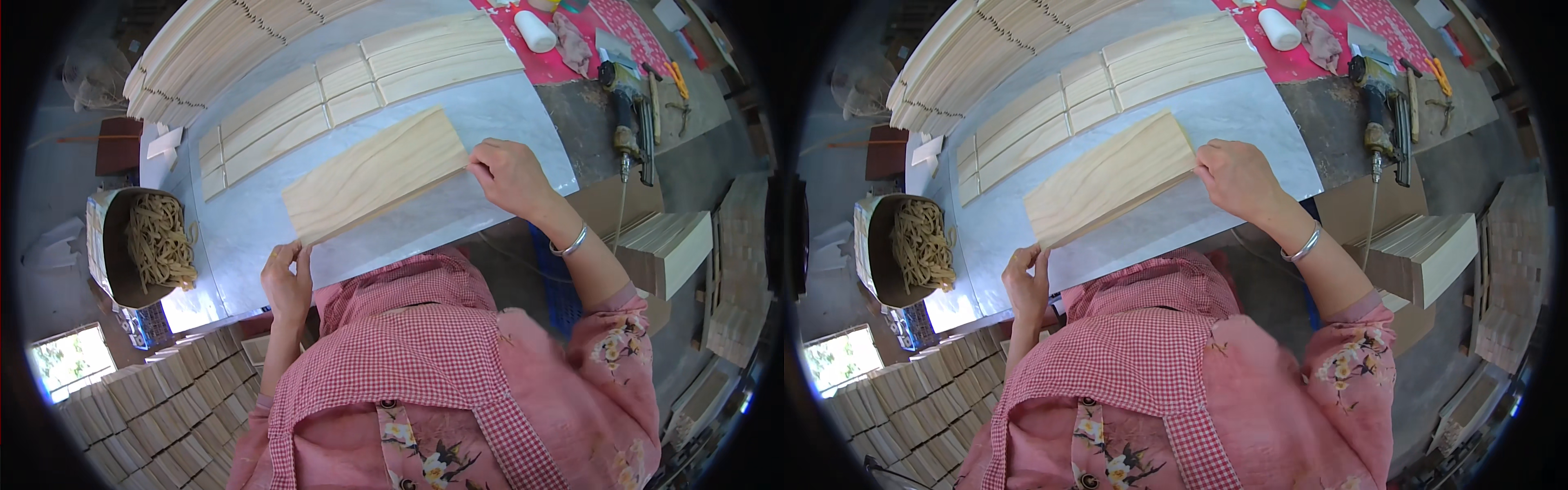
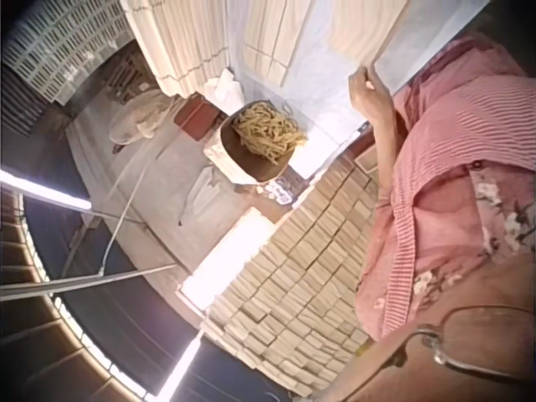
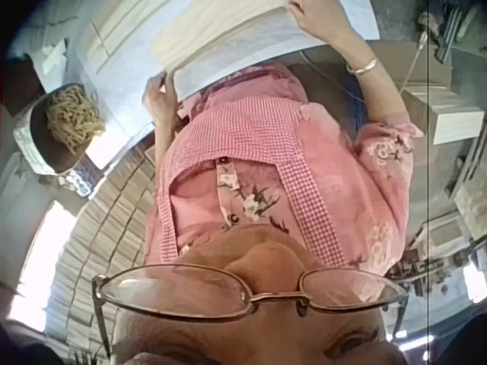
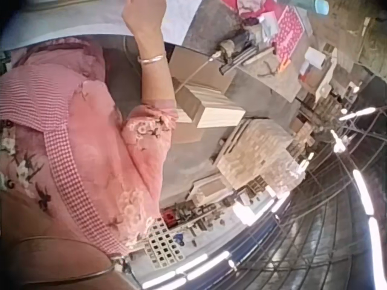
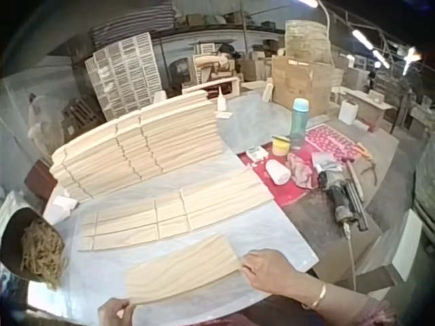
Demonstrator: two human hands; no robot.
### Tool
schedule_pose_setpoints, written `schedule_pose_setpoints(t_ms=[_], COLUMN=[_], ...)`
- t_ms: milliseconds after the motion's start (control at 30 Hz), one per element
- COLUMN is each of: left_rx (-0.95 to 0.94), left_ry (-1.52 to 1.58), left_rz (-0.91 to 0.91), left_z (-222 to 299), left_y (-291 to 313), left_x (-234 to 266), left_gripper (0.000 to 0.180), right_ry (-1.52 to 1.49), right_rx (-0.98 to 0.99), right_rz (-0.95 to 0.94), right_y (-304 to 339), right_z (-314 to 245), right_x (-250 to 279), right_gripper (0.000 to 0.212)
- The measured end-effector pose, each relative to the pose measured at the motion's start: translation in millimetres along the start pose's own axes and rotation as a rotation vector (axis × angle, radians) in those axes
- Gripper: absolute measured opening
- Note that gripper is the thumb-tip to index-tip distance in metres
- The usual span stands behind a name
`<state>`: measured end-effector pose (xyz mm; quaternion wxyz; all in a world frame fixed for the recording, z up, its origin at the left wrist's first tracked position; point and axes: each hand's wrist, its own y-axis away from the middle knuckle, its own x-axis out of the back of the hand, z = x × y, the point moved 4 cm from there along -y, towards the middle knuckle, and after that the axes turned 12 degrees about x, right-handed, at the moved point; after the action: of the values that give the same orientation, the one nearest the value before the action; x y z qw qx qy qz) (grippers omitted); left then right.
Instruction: Assembling and gluing small wooden components to form drawer-like boxes at a production workstation.
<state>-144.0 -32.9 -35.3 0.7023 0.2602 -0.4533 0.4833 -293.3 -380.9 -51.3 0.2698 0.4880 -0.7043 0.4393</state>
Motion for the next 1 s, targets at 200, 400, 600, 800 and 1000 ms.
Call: schedule_pose_setpoints(t_ms=[200, 400, 600, 800, 1000], left_rx=[0.023, -0.484, -0.581, -0.554, -0.567], left_ry=[-0.213, -0.067, -0.071, 0.002, 0.058], left_rz=[-0.173, -0.141, -0.242, -0.308, -0.292], left_z=[44.1, 129.7, 159.8, 154.5, 157.4], left_y=[-20.9, -47.8, -76.2, -85.4, -83.3], left_x=[23.5, -23.7, -83.4, -101.3, -100.0], left_gripper=[0.028, 0.048, 0.054, 0.058, 0.058], right_ry=[-0.218, -0.658, -0.802, 0.082, -0.485], right_rx=[-0.128, -0.418, -0.394, -0.125, -0.096], right_rz=[0.048, -0.101, -0.283, -0.337, -0.168], right_y=[-7.8, -20.2, -16.9, -26.9, -55.0], right_z=[15.4, 43.9, 61.0, 48.2, 75.4], right_x=[0.6, -15.0, -30.2, -29.0, -38.6], right_gripper=[0.006, 0.009, 0.008, 0.012, 0.011])
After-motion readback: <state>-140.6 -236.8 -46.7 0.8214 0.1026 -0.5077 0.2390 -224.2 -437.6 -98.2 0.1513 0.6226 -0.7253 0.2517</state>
